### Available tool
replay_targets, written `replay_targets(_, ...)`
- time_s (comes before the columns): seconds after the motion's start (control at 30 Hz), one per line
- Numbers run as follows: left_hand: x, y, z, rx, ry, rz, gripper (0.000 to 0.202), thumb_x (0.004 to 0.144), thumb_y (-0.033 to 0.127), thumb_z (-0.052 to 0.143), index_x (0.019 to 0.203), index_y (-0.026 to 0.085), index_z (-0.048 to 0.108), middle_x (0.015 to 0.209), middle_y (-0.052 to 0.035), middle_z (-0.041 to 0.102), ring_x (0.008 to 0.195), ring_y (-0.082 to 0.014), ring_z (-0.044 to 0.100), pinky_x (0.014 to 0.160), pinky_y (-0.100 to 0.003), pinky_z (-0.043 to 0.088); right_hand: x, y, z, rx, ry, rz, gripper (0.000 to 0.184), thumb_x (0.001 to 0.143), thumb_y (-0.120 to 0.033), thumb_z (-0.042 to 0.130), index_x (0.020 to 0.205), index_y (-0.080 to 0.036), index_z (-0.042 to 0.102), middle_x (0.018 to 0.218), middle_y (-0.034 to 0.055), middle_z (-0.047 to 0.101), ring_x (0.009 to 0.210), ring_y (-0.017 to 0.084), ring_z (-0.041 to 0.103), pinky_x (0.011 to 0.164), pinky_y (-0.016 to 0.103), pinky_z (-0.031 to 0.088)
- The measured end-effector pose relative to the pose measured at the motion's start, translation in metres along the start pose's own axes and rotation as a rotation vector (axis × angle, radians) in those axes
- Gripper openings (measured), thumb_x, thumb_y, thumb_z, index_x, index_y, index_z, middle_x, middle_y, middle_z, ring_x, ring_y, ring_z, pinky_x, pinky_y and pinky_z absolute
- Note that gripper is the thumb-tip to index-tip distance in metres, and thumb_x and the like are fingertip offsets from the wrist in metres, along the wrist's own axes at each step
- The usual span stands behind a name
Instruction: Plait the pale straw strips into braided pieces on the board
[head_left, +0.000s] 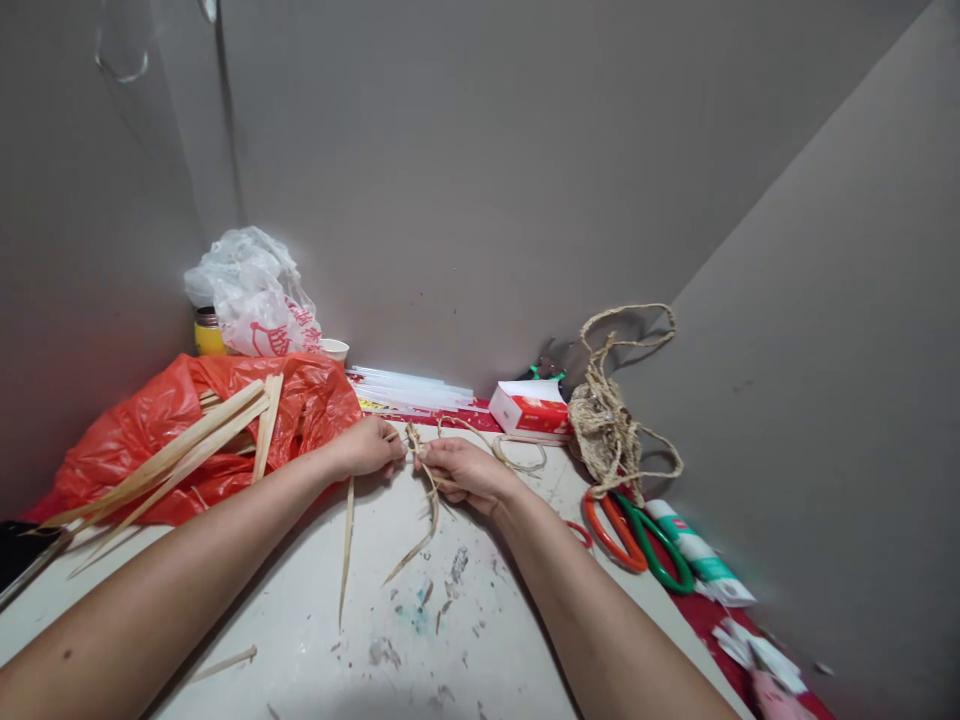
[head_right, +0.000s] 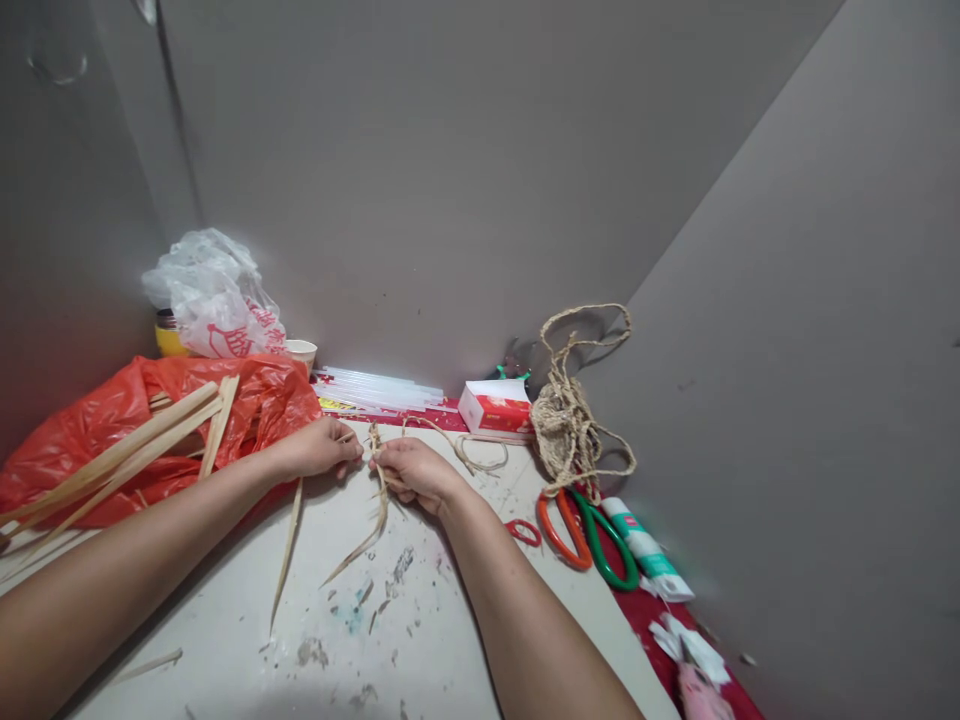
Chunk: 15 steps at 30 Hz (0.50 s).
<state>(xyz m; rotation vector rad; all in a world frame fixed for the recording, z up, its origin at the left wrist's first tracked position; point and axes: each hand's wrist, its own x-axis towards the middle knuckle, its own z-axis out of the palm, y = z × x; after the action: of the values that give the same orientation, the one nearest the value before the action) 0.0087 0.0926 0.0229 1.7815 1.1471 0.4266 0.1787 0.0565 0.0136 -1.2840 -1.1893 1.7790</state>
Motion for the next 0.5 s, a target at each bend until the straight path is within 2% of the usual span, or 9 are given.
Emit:
replay_targets(0.07,0.001,-0.001,-0.004,0.084,0.044,0.004,0.026,0.071,0.028,0.053,0.049,0.016,0.049,0.041,0.0036,0.046,0.038,-0.0066,0.034,0.042,-0.020,0.025,0.000,0.001,-0.001,-0.017,0.000,0.004,0.012,0.070,-0.025,0.057,0.066,-0.015,0.051,0.035,-0.0116,0.029,0.030,0.002,0.016,0.033,0.018,0.007)
replay_targets(0.1,0.002,-0.002,-0.006,0.117,0.105,0.007,0.024,0.072,0.027,0.053,0.051,0.016,0.050,0.043,0.0029,0.047,0.040,-0.0075,0.037,0.044,-0.020,0.027,0.000,0.001,-0.002,-0.021,-0.002,0.005,0.012,0.071,-0.025,0.057,0.066,-0.015,0.051,0.035,-0.0116,0.029,0.030,0.002,0.016,0.033,0.018,0.007)
replay_targets(0.17,0.003,-0.002,-0.008,0.189,0.325,0.062,0.016,0.073,0.023,0.051,0.060,0.015,0.057,0.054,-0.0003,0.056,0.050,-0.0102,0.047,0.051,-0.021,0.032,0.001,0.000,-0.002,-0.019,-0.005,0.007,0.011,0.071,-0.025,0.057,0.068,-0.015,0.052,0.035,-0.0116,0.029,0.030,0.002,0.016,0.033,0.018,0.007)
replay_targets(0.23,0.003,-0.002,-0.008,0.262,0.565,0.180,0.014,0.073,0.020,0.049,0.073,0.015,0.062,0.071,-0.0039,0.062,0.066,-0.0129,0.053,0.060,-0.021,0.036,0.001,0.000,-0.003,-0.010,-0.012,0.014,0.010,0.071,-0.024,0.056,0.069,-0.015,0.052,0.036,-0.0116,0.029,0.030,0.002,0.015,0.033,0.018,0.006)
replay_targets(0.27,0.003,-0.001,-0.006,0.278,0.625,0.225,0.015,0.073,0.019,0.049,0.076,0.015,0.063,0.076,-0.0047,0.063,0.071,-0.0135,0.054,0.063,-0.021,0.037,0.001,0.000,-0.003,-0.007,-0.017,0.017,0.010,0.071,-0.024,0.056,0.069,-0.015,0.052,0.036,-0.0117,0.029,0.030,0.002,0.015,0.033,0.018,0.006)
replay_targets(0.3,0.003,0.000,-0.003,0.273,0.630,0.238,0.014,0.074,0.019,0.049,0.075,0.015,0.063,0.076,-0.0048,0.063,0.071,-0.0136,0.053,0.064,-0.021,0.036,0.001,0.000,-0.003,-0.005,-0.025,0.017,0.010,0.071,-0.024,0.056,0.069,-0.015,0.052,0.036,-0.0117,0.029,0.030,0.002,0.015,0.033,0.018,0.006)
replay_targets(0.37,0.003,0.002,0.005,0.172,0.492,0.156,0.015,0.075,0.021,0.049,0.066,0.014,0.059,0.064,-0.0026,0.058,0.061,-0.0117,0.050,0.058,-0.021,0.035,0.001,0.000,-0.003,-0.002,-0.036,0.005,0.011,0.072,-0.024,0.056,0.069,-0.015,0.052,0.036,-0.0118,0.029,0.030,0.002,0.014,0.033,0.018,0.006)
replay_targets(0.43,0.004,0.004,0.013,-0.029,0.253,-0.003,0.021,0.076,0.024,0.047,0.059,0.014,0.055,0.049,0.0014,0.049,0.046,-0.0086,0.039,0.048,-0.021,0.029,0.001,0.000,-0.002,-0.005,-0.053,-0.010,0.011,0.072,-0.025,0.055,0.069,-0.015,0.052,0.036,-0.0117,0.029,0.030,0.002,0.014,0.033,0.018,0.006)
replay_targets(0.5,0.004,0.006,0.019,-0.205,0.056,-0.116,0.025,0.079,0.026,0.044,0.058,0.015,0.052,0.043,0.0040,0.042,0.036,-0.0067,0.028,0.041,-0.022,0.021,0.001,0.000,-0.002,-0.015,-0.083,-0.021,0.013,0.073,-0.026,0.054,0.068,-0.014,0.052,0.036,-0.0114,0.029,0.031,0.002,0.015,0.033,0.019,0.007)
